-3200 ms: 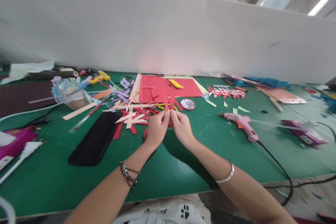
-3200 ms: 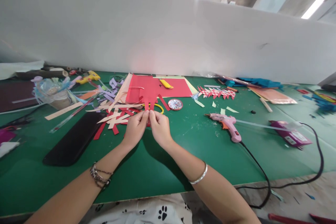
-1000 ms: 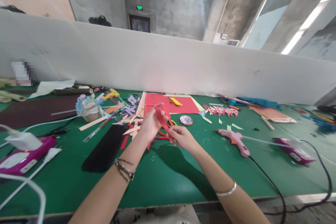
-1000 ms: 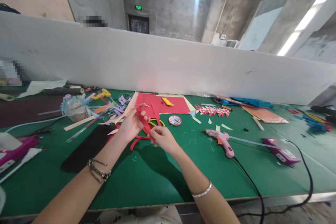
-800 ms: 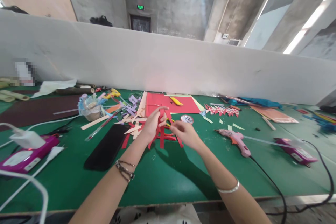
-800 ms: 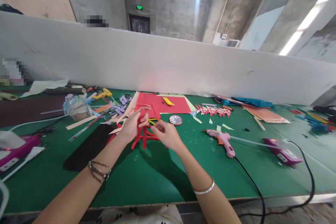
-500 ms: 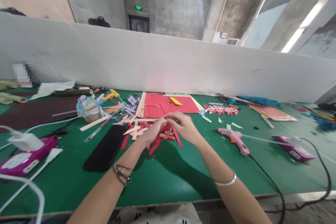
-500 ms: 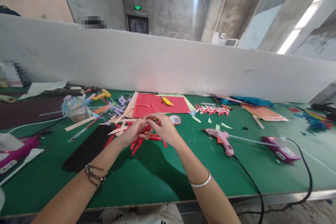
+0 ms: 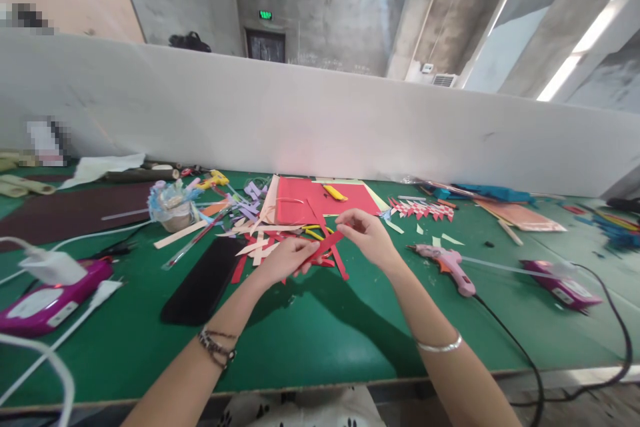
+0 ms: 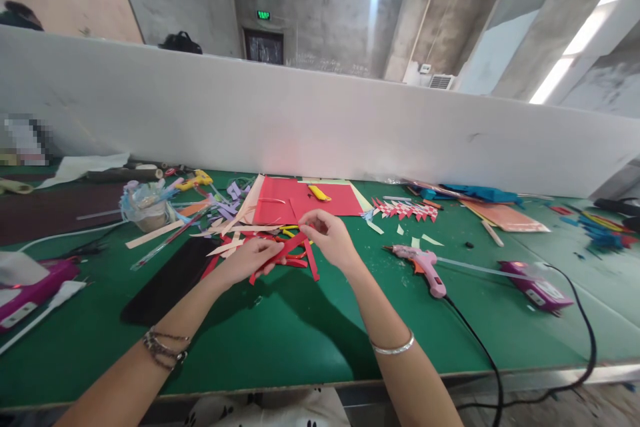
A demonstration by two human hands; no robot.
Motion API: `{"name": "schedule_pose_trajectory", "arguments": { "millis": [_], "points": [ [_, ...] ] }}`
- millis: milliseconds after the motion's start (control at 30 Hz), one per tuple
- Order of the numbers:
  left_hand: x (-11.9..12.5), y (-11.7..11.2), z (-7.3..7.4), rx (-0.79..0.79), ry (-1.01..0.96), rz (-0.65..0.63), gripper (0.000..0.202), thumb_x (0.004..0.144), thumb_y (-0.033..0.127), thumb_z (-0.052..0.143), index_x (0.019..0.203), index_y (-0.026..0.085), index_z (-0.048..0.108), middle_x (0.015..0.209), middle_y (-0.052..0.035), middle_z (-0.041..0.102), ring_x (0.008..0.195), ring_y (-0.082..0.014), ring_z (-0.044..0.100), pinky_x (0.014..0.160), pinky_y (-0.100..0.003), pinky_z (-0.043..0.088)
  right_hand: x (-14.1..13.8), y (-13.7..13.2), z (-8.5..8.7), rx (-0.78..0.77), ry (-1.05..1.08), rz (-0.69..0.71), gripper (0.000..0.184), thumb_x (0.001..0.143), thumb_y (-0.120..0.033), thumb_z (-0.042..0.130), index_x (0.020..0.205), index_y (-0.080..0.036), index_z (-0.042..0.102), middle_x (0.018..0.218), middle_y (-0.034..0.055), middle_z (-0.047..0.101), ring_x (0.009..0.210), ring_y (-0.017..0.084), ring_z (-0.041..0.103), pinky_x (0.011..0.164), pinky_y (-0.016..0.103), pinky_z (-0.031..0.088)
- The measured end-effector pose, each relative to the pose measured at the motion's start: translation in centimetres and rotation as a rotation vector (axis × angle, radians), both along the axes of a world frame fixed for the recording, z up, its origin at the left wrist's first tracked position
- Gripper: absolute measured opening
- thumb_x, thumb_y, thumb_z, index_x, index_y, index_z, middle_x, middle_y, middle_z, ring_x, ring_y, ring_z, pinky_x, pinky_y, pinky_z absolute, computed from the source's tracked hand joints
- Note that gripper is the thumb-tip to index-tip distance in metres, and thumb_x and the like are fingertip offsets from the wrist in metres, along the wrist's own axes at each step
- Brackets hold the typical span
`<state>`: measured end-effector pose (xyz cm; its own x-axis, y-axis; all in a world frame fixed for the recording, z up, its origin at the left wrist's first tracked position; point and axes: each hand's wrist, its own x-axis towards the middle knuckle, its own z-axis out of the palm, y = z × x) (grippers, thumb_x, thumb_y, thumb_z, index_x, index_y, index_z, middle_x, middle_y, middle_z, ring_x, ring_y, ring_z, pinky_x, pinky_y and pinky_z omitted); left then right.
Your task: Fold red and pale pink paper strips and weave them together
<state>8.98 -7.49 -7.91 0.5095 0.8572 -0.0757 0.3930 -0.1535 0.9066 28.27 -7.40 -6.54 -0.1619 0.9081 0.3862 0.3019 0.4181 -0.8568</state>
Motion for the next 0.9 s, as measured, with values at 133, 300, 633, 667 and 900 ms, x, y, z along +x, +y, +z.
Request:
{"name": "schedule_pose_trajectory", "arguments": {
  "millis": [133,300,633,667,900],
  "points": [
    [-0.5,0.2,-0.3,0.161,0.098,0.012,0.041,0.079,0.050,0.040,0.063,0.015,0.054,0.046,0.0055,0.041,0.041,-0.0086,0.038,0.043,-0.020,0.027,0.9,-0.4,-0.1,0.072,-0.278,0.080,0.024,0.077,-0.031,0.055,0.097,-0.019,0.058,0.085,0.0033,0.055,0.080,0.015,0.052,0.073,0.029,0.043],
    [-0.2,0.5,-1.1,0.336,0.176,-0.013,0.029,0.079,0.040,0.046,0.069,0.016,0.058,0.056,0.0026,0.052,0.052,-0.0111,0.045,0.048,-0.020,0.029,-0.1,-1.0,-0.5,0.141,-0.630,0.204,0.029,0.081,-0.032,0.053,0.108,-0.021,0.056,0.104,0.0091,0.057,0.099,0.021,0.051,0.087,0.036,0.036],
    [-1.5,1.0,-2.7,0.344,0.134,0.136,0.026,0.076,0.040,0.052,0.072,0.016,0.061,0.068,-0.0003,0.063,0.060,-0.0137,0.054,0.056,-0.021,0.037,-0.3,-0.5,-3.6,-0.070,-0.584,0.242,0.020,0.084,-0.030,0.047,0.070,-0.017,0.052,0.056,-0.0045,0.046,0.050,0.008,0.042,0.050,0.020,0.029],
    [-1.5,1.0,-2.7,0.355,0.125,0.147,0.026,0.075,0.040,0.052,0.072,0.016,0.061,0.069,-0.0007,0.064,0.062,-0.0143,0.055,0.058,-0.022,0.038,-0.3,-0.5,-3.9,-0.068,-0.582,0.231,0.020,0.083,-0.030,0.048,0.070,-0.016,0.053,0.057,-0.0041,0.047,0.052,0.009,0.043,0.051,0.021,0.029],
    [-1.2,1.0,-3.0,0.297,0.122,0.114,0.025,0.076,0.038,0.051,0.076,0.017,0.064,0.067,0.0000,0.064,0.054,-0.0127,0.054,0.053,-0.022,0.039,-0.3,-0.4,-4.8,-0.085,-0.427,0.279,0.041,0.075,-0.028,0.058,0.114,-0.020,0.047,0.090,0.0027,0.060,0.074,0.013,0.054,0.067,0.025,0.042]
  ]
}}
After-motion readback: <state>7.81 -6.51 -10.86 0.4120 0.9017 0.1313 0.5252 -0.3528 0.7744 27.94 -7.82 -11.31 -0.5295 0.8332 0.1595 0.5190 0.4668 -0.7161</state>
